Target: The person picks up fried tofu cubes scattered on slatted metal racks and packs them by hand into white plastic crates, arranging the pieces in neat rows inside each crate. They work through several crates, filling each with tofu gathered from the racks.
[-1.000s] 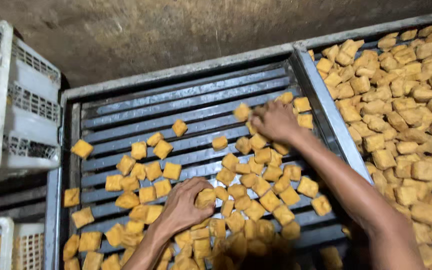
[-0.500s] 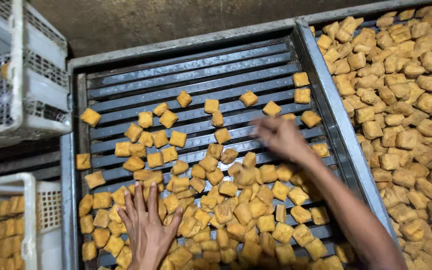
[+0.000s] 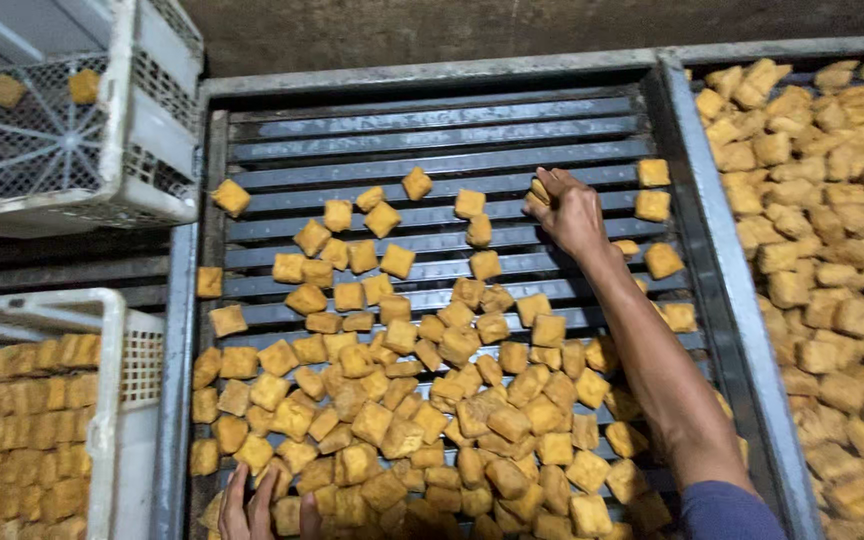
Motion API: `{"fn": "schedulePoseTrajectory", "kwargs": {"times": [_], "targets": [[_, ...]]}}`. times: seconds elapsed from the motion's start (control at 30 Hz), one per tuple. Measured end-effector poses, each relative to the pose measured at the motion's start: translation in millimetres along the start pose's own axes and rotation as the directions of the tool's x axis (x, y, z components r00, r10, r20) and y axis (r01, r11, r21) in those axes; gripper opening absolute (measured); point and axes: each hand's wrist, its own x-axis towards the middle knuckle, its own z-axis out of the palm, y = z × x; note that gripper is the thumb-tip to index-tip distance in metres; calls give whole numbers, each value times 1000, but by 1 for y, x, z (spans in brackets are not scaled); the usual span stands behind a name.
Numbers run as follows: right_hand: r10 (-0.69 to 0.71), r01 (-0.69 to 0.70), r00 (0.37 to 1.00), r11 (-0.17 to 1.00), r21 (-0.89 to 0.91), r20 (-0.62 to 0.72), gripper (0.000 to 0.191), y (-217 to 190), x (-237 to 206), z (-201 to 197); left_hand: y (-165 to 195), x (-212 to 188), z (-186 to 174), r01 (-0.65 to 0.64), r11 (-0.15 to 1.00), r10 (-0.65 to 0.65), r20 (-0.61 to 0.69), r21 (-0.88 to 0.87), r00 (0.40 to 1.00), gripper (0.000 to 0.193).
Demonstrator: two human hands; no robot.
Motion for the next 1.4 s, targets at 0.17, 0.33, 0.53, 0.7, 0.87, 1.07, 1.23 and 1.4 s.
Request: {"fn": "schedulePoseTrajectory", "kwargs": {"times": [0.17, 0.33, 0.53, 0.7, 0.87, 1.07, 1.23, 1.4], "targets": [[30, -30, 1000, 972, 234, 1, 44, -36, 25, 18, -55, 2, 2, -173, 971, 167, -51, -162, 985, 35], [-247, 193, 952, 944, 268, 183, 52, -64, 48, 54, -48, -13, 6, -73, 974, 53, -97, -215, 994, 35], [-175, 153, 983, 954, 259, 63, 54, -84, 70, 77, -47, -12, -1, -27, 980, 3, -122, -196, 993, 33], [-191, 190, 981, 980, 59, 23, 58, -144, 84, 106, -61, -26, 10, 6, 982, -31, -131, -187, 991, 31], [-17, -30, 983, 967, 252, 181, 62, -161, 86, 105, -74, -40, 11, 33, 984, -60, -148, -177, 987, 29], [-75, -21, 979, 888, 459, 189, 70, -181, 61, 127, -70, -42, 5, 78, 983, -106, -167, -168, 980, 27], [-69, 25, 946, 989, 143, 317, 90, -205, 61, 138, -57, -40, -14, 128, 978, -159, -189, -165, 969, 25], [-62, -60, 980, 817, 573, 191, 102, -186, 59, 90, -27, -31, -52, 173, 967, -217, -245, -188, 945, 24]]}}
